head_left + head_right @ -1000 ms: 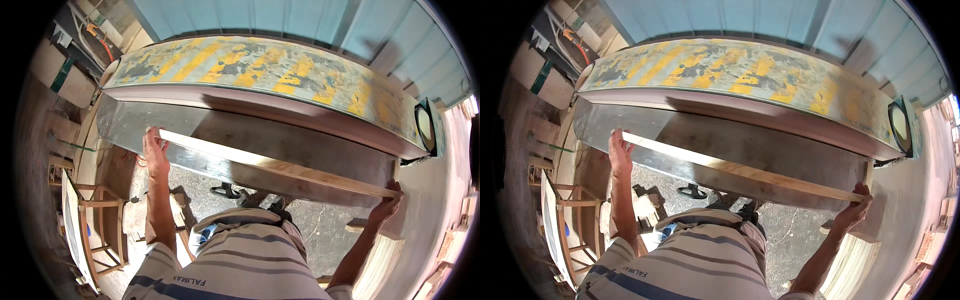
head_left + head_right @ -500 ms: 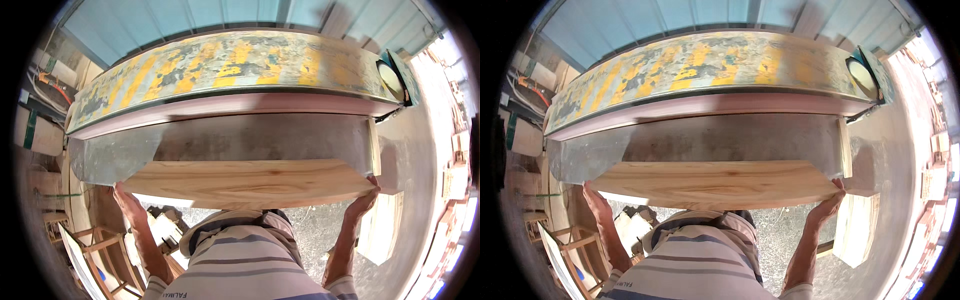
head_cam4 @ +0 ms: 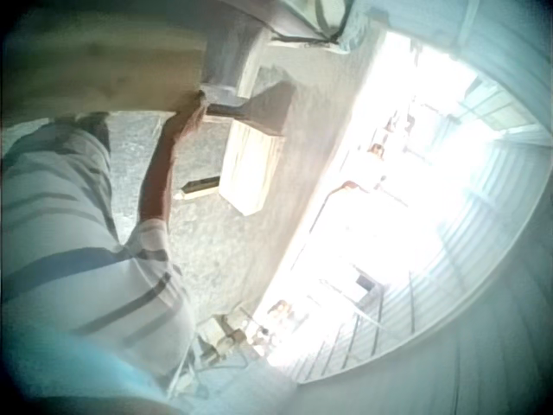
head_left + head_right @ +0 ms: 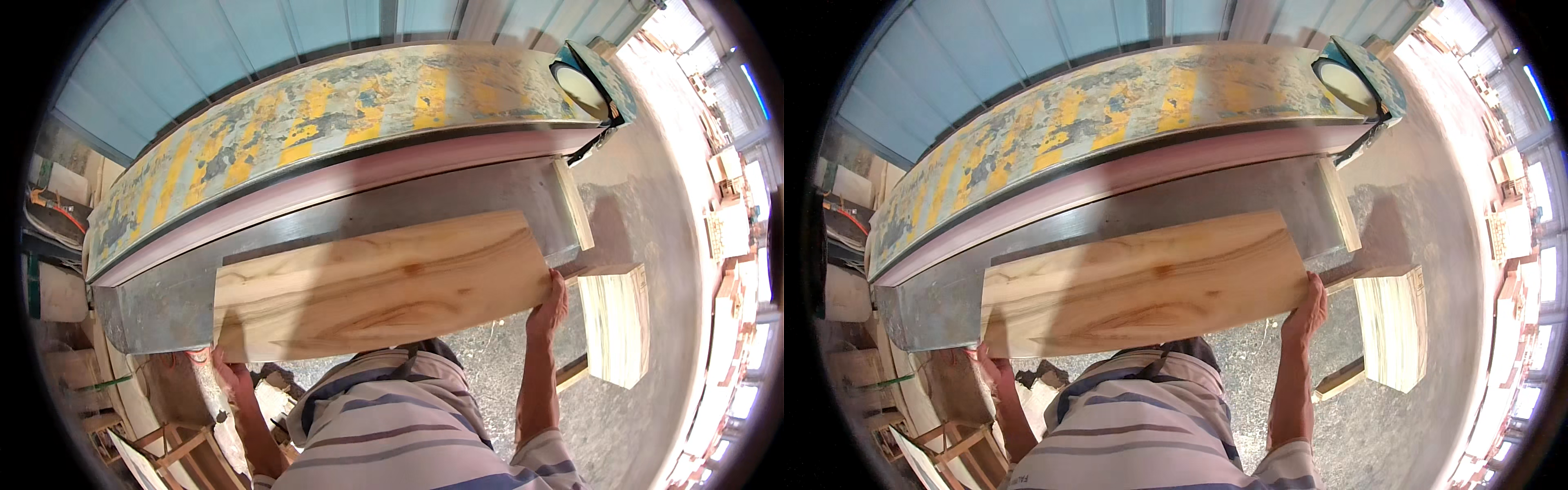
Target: The person carries a wooden drawer front to a sanding machine and sands its edges and surfaces. They then measure the piece with a tape measure and mark it with a pencil before returning to sand the wood further.
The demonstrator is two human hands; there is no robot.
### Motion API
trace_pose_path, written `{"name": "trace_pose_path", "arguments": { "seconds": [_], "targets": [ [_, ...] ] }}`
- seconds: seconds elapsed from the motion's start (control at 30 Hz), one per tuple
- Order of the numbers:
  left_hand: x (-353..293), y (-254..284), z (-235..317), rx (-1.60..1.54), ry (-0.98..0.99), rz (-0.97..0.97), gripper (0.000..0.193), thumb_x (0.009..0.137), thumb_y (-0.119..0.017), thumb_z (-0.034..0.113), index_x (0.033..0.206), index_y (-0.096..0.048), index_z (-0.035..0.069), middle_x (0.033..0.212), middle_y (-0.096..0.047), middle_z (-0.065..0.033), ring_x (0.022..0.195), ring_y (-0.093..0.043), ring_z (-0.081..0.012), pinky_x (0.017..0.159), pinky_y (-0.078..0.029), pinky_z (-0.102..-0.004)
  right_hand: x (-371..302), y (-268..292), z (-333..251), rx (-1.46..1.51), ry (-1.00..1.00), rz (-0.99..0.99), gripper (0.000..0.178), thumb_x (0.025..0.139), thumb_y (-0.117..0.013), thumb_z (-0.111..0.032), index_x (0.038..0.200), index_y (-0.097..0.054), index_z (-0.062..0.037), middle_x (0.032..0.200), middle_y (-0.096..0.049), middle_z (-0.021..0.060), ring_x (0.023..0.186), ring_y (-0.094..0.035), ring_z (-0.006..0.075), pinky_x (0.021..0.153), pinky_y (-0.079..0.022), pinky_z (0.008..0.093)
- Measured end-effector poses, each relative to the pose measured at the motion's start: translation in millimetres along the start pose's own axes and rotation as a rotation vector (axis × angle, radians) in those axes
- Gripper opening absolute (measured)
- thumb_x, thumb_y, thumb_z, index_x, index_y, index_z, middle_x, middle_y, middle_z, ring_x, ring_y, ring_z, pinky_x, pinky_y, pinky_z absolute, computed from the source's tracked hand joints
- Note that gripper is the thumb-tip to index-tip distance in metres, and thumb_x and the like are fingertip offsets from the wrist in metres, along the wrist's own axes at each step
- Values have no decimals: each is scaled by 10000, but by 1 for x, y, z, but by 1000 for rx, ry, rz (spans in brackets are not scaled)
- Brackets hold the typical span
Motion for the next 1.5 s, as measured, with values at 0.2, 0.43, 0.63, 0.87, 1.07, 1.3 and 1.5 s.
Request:
{"name": "trace_pose_path", "arguments": {
  "seconds": [0.2,0.43,0.63,0.87,1.07,1.3,1.5],
  "targets": [
    [6,-24,3,224,45,-153,437,853,-555,127,1265,-440,36,1205,-508,-129,1119,-505,-242,909,-455,-364,20,-26,3,-168,124,-101,373,907,-548,-328,1000,-633,23,941,-620,31,904,-525,108,839,-398,260],
    [26,-27,15,1004,-158,-103,578,843,-564,350,1316,-420,50,1260,-456,-126,1145,-457,-229,955,-374,-366,40,-48,10,-411,177,-187,409,928,-512,-354,1008,-630,30,949,-618,34,896,-522,108,819,-412,267],
    [23,-18,6,1337,-152,-8,720,776,-660,437,1345,-379,97,766,-582,-79,652,-544,-175,588,-458,-331,48,-45,29,-415,227,-218,391,929,-531,-315,1124,-553,23,984,-606,44,899,-529,113,816,-433,265],
    [2,-43,-14,935,126,1,555,769,-700,341,1184,-417,104,605,-497,-20,450,-457,-94,384,-362,-234,57,-65,33,-447,250,-157,370,912,-555,-331,1059,-594,7,934,-618,43,855,-540,120,777,-442,260],
    [11,-61,-15,928,119,-31,589,752,-704,361,1191,-414,98,598,-502,-8,452,-450,-83,385,-352,-226,64,-84,28,-411,214,-167,400,902,-553,-367,1008,-622,13,927,-624,55,861,-543,139,797,-431,275],
    [13,-76,-17,929,107,79,682,721,-734,354,1229,-355,102,576,-472,-6,401,-410,-83,352,-313,-223,86,-105,37,-392,184,-152,406,898,-557,-386,980,-628,5,948,-627,44,888,-539,131,810,-423,277],
    [21,-71,-24,885,76,72,666,720,-730,317,1232,-352,120,557,-443,-1,378,-362,-67,329,-257,-215,79,-111,35,-215,146,-120,349,917,-546,-340,912,-636,-3,808,-601,2,739,-515,95,665,-432,249]
  ]
}}
Point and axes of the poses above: each hand's wrist, its own x-axis towards the middle knuckle, its own y-axis out of the back of the hand, z = x × y, the point moved 7 cm from there along x, towards the middle knuckle
